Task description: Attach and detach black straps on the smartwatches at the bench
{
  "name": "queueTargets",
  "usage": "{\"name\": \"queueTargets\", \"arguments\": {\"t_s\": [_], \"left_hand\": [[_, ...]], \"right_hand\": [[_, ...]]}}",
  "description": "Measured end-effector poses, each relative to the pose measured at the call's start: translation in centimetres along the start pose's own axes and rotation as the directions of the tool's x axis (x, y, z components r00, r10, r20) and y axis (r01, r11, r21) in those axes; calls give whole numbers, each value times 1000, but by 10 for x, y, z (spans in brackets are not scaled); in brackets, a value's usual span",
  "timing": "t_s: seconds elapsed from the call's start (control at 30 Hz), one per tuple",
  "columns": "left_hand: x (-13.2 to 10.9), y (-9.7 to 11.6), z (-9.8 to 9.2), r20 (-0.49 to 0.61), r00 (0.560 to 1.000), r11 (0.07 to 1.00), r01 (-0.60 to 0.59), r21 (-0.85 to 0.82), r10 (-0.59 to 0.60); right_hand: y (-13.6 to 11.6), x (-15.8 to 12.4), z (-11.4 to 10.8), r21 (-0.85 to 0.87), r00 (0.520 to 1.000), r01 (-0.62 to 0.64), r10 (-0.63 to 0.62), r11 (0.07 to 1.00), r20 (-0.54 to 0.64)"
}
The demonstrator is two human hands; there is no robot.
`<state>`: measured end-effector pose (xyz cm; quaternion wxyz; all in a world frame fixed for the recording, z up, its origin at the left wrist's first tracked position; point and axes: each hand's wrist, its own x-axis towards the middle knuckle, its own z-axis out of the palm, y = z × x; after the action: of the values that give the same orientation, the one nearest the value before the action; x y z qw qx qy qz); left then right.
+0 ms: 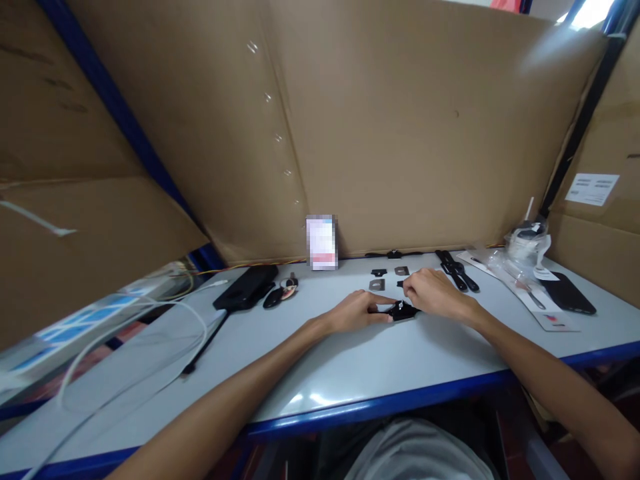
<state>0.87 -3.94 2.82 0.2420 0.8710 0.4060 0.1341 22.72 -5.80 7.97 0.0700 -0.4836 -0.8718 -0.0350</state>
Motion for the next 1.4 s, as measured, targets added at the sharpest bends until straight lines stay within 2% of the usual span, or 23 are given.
{"name": "queueTargets", "arguments": {"t_s": [0.2, 0.4, 0.63, 0.77, 0.87, 0.97, 1.07, 1.23, 1.4], "left_hand": [[0, 0, 0, 5, 1000, 1000, -4, -4, 4], [0, 0, 0, 11, 1000, 1000, 17, -1, -17], [0, -2, 0, 23, 1000, 999, 6, -35, -5], [-1, 0, 0, 36, 999, 999, -9, -46, 11], [0, 1, 0, 18, 1000, 999, -8, -35, 9], [0, 0, 0, 9, 1000, 1000, 8, -18, -7], [1, -1, 1, 13, 1000, 1000, 17, -6, -17], [1, -3, 1, 6, 1000, 1000, -9, 7, 9], [1, -2, 0, 6, 1000, 1000, -27, 8, 27]], "right_hand": [[-2, 2, 9, 9, 998, 40, -40, 999, 47], [-5, 1, 10, -41, 994, -110, 110, 993, 8], [-7, 2, 14, 83, 1000, -11, 11, 997, 3], [-8, 1, 11, 205, 994, 82, -95, 975, 56], [-8, -2, 5, 127, 993, 68, -80, 990, 88], [-8, -3, 2, -30, 996, 22, -20, 999, 84], [-7, -2, 3, -97, 997, 0, 7, 995, 73], [-9, -2, 3, -71, 998, 5, -1, 997, 64], [-10, -4, 5, 64, 990, 116, -120, 991, 71]]}}
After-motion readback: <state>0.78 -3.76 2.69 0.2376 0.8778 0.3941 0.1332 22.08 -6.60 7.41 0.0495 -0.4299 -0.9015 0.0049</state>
